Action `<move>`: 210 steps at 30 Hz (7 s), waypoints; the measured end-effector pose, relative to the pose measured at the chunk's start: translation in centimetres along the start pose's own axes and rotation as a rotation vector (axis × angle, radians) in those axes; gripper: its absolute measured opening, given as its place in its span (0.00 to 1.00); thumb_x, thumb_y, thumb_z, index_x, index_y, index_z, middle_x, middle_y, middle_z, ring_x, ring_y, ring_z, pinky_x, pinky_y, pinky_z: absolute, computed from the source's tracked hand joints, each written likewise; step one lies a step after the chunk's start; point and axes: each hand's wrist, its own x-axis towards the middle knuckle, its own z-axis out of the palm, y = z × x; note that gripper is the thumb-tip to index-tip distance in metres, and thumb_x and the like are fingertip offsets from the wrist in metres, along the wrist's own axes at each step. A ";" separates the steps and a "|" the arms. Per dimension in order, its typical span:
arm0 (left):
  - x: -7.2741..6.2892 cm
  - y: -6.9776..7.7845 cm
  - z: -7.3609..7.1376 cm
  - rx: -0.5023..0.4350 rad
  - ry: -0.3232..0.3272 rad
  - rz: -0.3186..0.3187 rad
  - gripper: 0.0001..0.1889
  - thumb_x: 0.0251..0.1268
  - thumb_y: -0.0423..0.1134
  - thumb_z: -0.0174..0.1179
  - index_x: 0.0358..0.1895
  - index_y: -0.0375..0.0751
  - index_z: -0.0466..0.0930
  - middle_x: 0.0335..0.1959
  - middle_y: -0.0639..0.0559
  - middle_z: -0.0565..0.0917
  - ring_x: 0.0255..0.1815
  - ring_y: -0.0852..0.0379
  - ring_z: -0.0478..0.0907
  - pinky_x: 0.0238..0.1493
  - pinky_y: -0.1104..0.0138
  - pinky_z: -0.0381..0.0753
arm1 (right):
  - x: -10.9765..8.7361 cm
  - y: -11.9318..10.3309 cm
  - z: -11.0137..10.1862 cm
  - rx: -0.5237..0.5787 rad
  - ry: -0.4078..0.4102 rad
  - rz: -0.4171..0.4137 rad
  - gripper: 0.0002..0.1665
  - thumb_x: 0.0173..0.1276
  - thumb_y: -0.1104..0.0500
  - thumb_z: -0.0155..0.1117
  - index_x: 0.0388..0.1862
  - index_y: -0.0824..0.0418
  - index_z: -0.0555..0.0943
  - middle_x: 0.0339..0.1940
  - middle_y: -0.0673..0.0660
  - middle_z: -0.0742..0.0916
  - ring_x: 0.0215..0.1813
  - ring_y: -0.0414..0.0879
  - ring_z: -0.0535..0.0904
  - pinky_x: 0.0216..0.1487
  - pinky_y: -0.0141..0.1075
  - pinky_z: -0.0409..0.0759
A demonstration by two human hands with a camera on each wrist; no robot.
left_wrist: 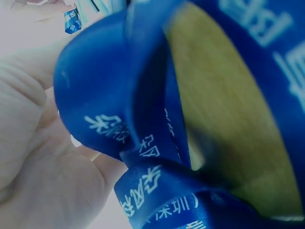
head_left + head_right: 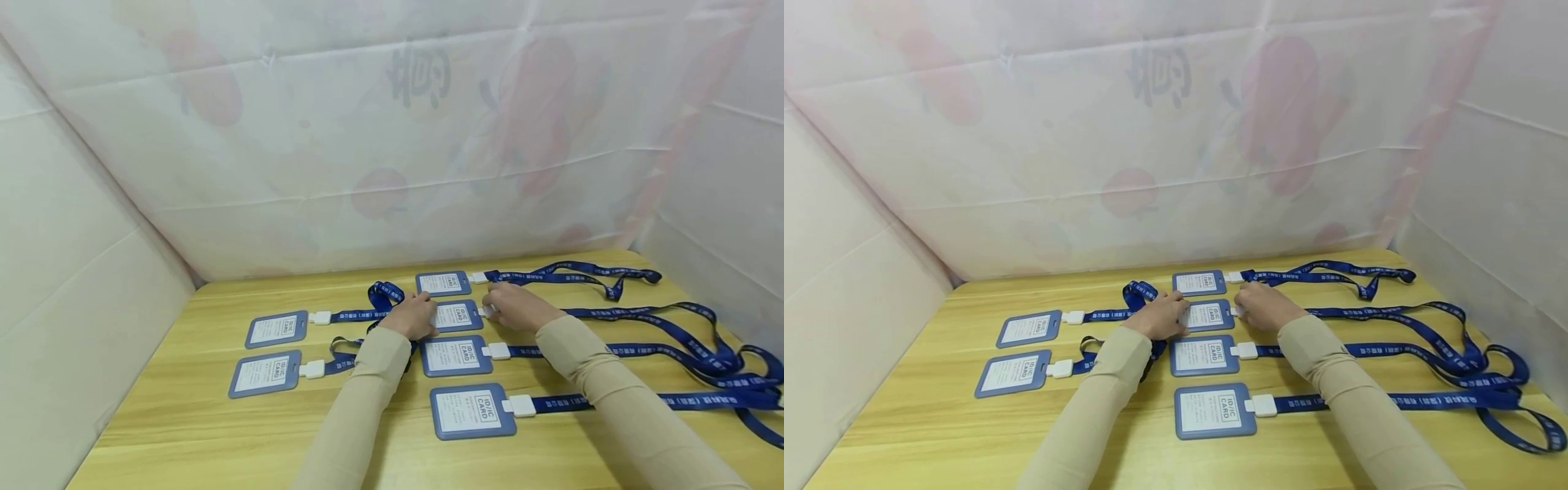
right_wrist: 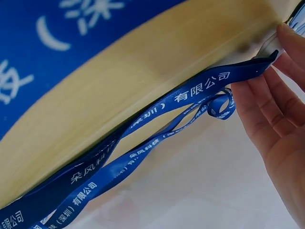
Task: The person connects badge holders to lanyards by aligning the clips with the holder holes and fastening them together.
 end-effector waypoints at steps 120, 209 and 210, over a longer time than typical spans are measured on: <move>-0.1 0.1 -0.4 0.003 0.019 0.023 0.24 0.67 0.48 0.69 0.63 0.43 0.82 0.64 0.51 0.76 0.57 0.50 0.71 0.58 0.62 0.77 | 0.4 0.2 0.3 -0.013 0.020 -0.095 0.07 0.61 0.72 0.73 0.39 0.69 0.89 0.31 0.54 0.80 0.33 0.45 0.75 0.39 0.39 0.82; 0.0 0.2 -0.4 -0.009 0.010 0.016 0.22 0.67 0.47 0.69 0.61 0.43 0.83 0.62 0.51 0.77 0.54 0.52 0.70 0.56 0.63 0.77 | 0.3 -0.5 0.1 -0.007 -0.027 -0.013 0.12 0.61 0.70 0.75 0.44 0.69 0.88 0.38 0.58 0.82 0.38 0.48 0.78 0.49 0.43 0.84; 0.0 0.2 -0.4 -0.010 0.009 0.016 0.22 0.67 0.47 0.69 0.61 0.43 0.83 0.62 0.51 0.77 0.54 0.52 0.70 0.56 0.63 0.77 | 0.3 -0.5 0.0 -0.006 -0.029 -0.011 0.12 0.61 0.70 0.75 0.44 0.69 0.88 0.38 0.58 0.82 0.38 0.48 0.78 0.49 0.43 0.84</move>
